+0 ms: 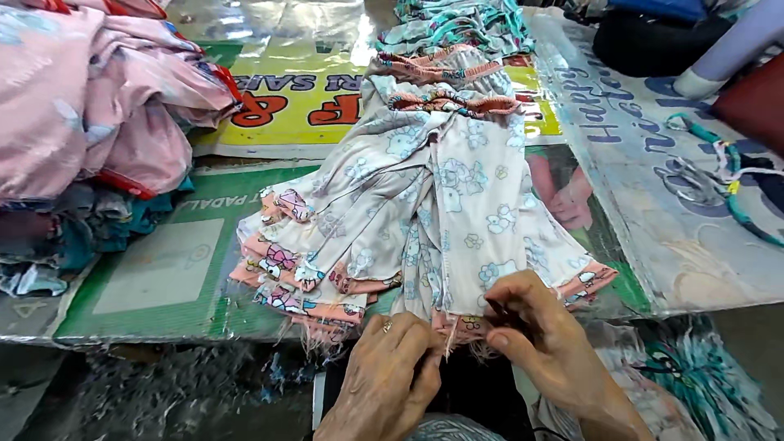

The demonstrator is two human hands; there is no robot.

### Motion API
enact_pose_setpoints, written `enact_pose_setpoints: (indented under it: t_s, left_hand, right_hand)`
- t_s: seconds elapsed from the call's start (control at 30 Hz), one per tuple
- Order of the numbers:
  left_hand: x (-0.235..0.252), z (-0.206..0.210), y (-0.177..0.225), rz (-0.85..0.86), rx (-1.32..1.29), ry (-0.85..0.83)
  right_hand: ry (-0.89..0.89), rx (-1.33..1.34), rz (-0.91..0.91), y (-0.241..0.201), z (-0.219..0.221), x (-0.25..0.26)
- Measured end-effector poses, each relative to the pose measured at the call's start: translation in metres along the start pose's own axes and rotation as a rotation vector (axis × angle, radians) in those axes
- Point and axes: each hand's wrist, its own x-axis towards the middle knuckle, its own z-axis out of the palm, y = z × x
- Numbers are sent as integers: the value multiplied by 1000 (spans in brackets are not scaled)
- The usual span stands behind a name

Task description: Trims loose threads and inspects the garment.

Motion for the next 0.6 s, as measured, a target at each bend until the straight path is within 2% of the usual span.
enact_pose_setpoints:
  t_s: [0.17, 0.23, 0.37, 0.6]
  left_hand:
    - [8, 6, 13, 26, 37, 287]
    - [16, 7, 17, 7, 150, 269]
    - [24, 18, 11, -44, 321, 92]
    - [14, 13, 11, -47, 316, 123]
  right_hand:
    - [61, -433, -78, -20, -13, -16]
    - [80, -533, -78, -22, -16, -21]
    - [78, -609, -72, -20, -14, -23]
    - [23, -905, -165, -18, 0, -13]
